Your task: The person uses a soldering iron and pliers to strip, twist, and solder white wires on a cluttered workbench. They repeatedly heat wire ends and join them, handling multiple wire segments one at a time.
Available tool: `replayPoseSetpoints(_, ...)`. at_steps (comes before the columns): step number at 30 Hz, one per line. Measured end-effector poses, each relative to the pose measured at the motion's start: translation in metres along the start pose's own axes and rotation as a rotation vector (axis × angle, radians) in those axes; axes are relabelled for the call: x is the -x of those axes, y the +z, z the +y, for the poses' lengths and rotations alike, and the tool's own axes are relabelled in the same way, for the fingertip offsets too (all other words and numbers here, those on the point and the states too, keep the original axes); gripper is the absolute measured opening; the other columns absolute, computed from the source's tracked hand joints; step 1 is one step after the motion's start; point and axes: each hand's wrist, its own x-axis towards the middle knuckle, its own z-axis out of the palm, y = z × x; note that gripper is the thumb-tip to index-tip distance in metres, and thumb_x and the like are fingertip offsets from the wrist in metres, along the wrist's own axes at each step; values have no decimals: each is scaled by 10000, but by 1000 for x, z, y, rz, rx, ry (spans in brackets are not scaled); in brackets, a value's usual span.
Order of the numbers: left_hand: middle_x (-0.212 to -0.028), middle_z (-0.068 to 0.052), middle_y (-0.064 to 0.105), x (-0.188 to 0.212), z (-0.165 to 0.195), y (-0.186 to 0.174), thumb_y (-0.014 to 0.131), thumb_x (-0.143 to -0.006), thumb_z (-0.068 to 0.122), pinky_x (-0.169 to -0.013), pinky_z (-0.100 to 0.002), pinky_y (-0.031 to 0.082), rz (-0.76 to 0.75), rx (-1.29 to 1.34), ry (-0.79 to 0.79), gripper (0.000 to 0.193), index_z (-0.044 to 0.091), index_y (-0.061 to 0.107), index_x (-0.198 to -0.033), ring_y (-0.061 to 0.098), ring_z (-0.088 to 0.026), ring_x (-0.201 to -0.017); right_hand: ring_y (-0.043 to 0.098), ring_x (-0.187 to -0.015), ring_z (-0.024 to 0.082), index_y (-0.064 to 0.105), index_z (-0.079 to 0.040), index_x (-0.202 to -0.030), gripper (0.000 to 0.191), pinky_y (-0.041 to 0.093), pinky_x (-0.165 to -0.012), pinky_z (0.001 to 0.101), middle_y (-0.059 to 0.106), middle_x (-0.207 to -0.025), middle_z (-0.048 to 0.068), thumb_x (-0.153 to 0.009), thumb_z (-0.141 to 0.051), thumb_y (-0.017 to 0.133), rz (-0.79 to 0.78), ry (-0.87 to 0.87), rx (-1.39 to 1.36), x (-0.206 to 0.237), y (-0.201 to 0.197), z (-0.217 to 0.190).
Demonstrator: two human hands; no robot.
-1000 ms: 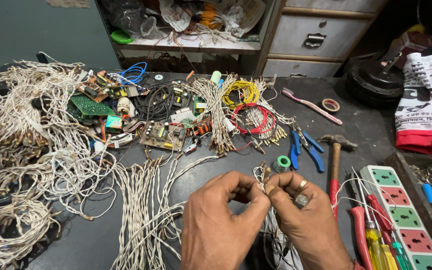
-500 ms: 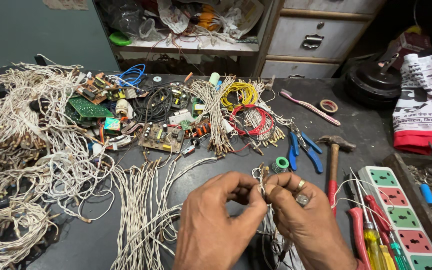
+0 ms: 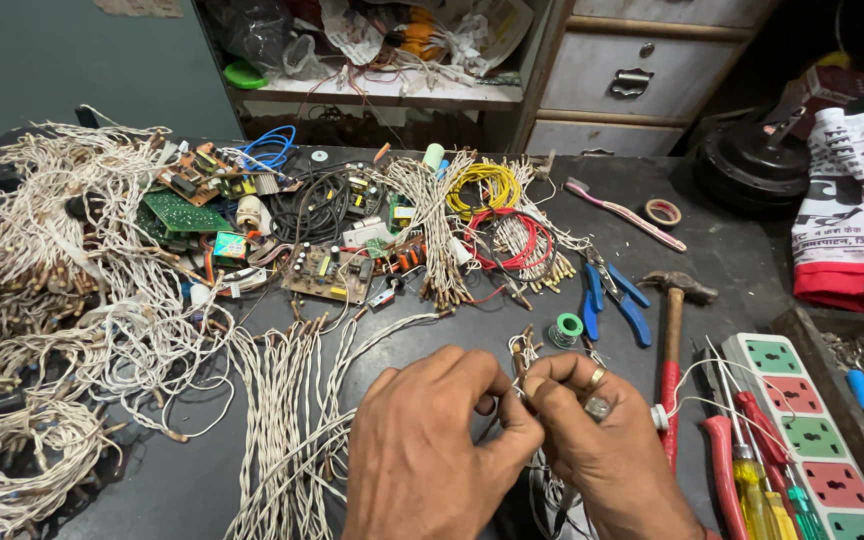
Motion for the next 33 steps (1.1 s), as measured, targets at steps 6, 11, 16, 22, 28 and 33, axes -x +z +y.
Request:
replayPoseSetpoints(6,-750,-80,682,-3,1,-3,774,-744,244,-638,-437,528,-44,103,-122,194,83,670,-772,704,-295,-699,330,-397,33,713,-16,-1012,160,223,-354,231,474,-564,-37,-956,-163,686,-49,-18,-68,4,0,-10)
replayPoseSetpoints(11,-752,-84,690,-3,3,-2,763,-747,241,-645,-445,522,-51,61,-122,190,76,672,-767,704,-300,-696,306,-392,24,740,-23,-1013,203,187,-369,235,478,-556,-62,-881,-174,705,54,24,-15,9,9,-21)
replayPoseSetpoints(16,-804,-86,704,-4,6,-1,768,-739,267,-609,-434,533,-45,79,-229,203,92,701,-817,713,-287,-693,326,-401,26,766,-7,-1047,248,209,-373,243,521,-585,-56,-882,-184,714,67,26,-26,13,17,-28)
replayPoseSetpoints(22,-750,-79,716,-6,6,-1,767,-739,282,-605,-421,541,-6,119,-255,218,90,698,-815,718,-270,-674,334,-386,41,752,-14,-1040,263,213,-356,245,570,-583,-37,-911,-239,706,62,100,-3,14,21,-29)
replayPoseSetpoints(28,-779,-90,711,-2,7,-1,781,-731,259,-608,-430,523,-42,47,-218,207,84,698,-801,704,-279,-666,240,-337,23,728,-42,-1043,211,188,-319,239,344,-463,-91,-910,-192,665,18,69,-165,9,10,-27)
replayPoseSetpoints(33,-841,-49,772,-6,6,5,743,-780,260,-614,-345,597,86,296,-415,179,101,727,-859,781,-169,-739,237,-338,32,712,-3,-1017,227,192,-322,245,342,-460,-81,-921,-202,663,1,63,-137,7,8,-24)
